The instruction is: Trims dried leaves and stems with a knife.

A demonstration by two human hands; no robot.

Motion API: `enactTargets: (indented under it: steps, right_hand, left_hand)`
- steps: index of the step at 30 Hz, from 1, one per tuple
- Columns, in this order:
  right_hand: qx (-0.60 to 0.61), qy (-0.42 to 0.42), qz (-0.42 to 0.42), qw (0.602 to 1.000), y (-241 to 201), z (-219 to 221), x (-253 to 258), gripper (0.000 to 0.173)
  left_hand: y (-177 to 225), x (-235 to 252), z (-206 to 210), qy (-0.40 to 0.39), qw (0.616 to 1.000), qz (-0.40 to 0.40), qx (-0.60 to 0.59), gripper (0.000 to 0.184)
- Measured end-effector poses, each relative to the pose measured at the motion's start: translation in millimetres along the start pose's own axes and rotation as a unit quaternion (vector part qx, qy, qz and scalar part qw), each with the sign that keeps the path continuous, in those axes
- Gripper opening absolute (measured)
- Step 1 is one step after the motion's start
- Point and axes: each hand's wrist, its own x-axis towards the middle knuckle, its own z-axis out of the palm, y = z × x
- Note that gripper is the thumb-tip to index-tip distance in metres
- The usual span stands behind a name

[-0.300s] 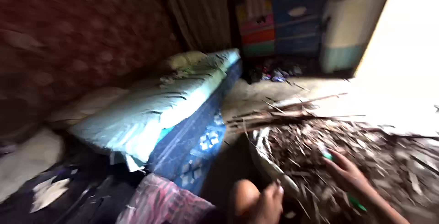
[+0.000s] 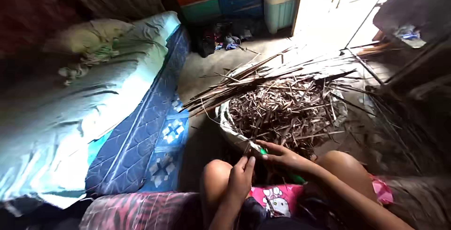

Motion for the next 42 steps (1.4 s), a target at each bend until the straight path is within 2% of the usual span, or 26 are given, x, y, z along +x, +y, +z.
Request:
enactTargets:
  steps: [4,11,29,39,42]
  right_hand:
    - [0.035,-0.023,-0.010,0.999,4.9,1.7,0.9,0.061]
    - [0.027,-0.045,0.010,0.999,4.7,6.9,-0.4,0.061]
    - [0.084,-0.094,-0.004,0.992,15.3,-1.4,-5.2,0.063]
    - [0.034,0.022,-0.030,0.999,14.3,13.0,-3.8,0.055]
    - [-0.011,0.055,-0.045,0.997,14.8,13.7,0.5,0.055]
  left_hand:
    - [0.4,-4.8,0.3,0.004,1.000,0.009,-0.005,0.032]
    - [-6.0,-5.6,1.9,0.025,0.999,0.020,-0.023,0.028]
    - [-1.2,-6.3,2.3,-0.018,0.992,0.006,-0.121,0.031]
    - [-1.4,-7.9,10.3,0.041,0.997,0.058,0.007,0.032]
    - [4.1,-10.8,12.3,0.049,0.996,0.062,0.034,0.040]
